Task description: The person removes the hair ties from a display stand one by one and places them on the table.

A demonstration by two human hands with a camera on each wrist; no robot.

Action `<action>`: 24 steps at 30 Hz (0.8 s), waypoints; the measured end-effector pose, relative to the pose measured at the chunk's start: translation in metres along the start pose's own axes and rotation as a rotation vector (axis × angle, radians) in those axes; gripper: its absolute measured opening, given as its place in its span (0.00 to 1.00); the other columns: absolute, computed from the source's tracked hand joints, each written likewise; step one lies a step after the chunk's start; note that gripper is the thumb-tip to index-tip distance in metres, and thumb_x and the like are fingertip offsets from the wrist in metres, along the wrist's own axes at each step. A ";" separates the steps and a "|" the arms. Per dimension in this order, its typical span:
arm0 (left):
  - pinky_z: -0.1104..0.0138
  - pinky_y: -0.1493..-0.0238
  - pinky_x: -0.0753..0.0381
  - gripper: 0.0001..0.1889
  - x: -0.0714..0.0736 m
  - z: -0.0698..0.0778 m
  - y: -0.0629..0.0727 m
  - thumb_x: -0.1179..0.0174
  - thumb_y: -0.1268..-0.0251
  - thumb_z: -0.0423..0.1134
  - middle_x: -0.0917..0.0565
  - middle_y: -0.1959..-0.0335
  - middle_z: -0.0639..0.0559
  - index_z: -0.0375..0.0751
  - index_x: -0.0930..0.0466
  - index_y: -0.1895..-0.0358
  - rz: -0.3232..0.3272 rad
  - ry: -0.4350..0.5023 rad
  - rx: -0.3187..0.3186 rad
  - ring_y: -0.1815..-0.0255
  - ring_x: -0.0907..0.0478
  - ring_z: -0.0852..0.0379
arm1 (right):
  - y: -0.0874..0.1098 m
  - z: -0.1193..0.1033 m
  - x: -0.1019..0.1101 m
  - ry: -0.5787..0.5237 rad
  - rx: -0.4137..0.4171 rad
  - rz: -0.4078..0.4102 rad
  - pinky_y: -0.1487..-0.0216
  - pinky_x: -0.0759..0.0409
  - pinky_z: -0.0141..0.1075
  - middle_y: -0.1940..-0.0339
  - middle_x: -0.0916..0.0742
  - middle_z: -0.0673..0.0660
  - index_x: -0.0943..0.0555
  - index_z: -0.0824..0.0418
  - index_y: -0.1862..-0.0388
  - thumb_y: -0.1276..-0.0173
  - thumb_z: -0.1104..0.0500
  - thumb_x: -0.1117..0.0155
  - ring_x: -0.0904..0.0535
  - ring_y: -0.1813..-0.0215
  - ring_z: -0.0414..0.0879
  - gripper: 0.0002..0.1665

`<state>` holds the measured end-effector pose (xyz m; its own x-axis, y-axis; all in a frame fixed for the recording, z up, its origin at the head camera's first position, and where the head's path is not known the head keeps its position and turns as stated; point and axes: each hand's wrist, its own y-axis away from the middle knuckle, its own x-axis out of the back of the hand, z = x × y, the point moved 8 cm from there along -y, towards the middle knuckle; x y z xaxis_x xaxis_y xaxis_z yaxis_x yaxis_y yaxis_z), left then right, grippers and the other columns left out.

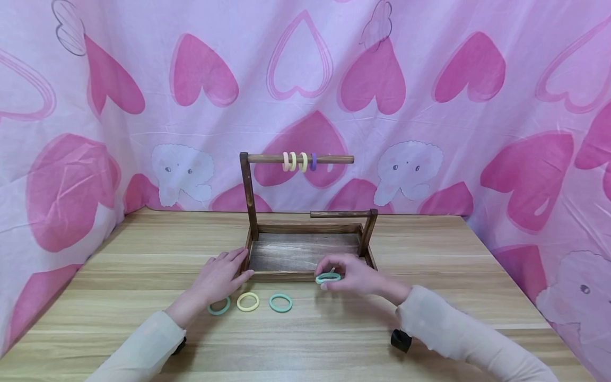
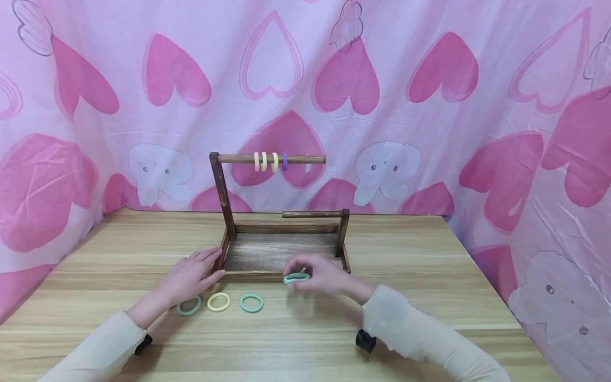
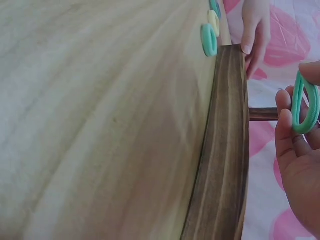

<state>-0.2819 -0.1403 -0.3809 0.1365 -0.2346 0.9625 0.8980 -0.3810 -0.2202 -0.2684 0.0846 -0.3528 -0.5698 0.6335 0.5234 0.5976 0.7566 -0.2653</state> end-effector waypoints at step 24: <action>0.47 0.55 0.35 0.30 0.000 0.000 0.000 0.49 0.40 0.52 0.32 0.42 0.40 0.31 0.33 0.42 -0.005 0.004 0.001 0.47 0.34 0.38 | 0.004 0.018 -0.038 0.279 0.096 -0.159 0.59 0.26 0.34 0.64 0.19 0.50 0.23 0.58 0.62 0.52 0.69 0.34 0.24 0.62 0.46 0.17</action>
<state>-0.2819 -0.1403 -0.3811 0.1306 -0.2367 0.9628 0.8991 -0.3810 -0.2156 -0.2551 0.0666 -0.3883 -0.4673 0.4474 0.7626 0.4503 0.8627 -0.2302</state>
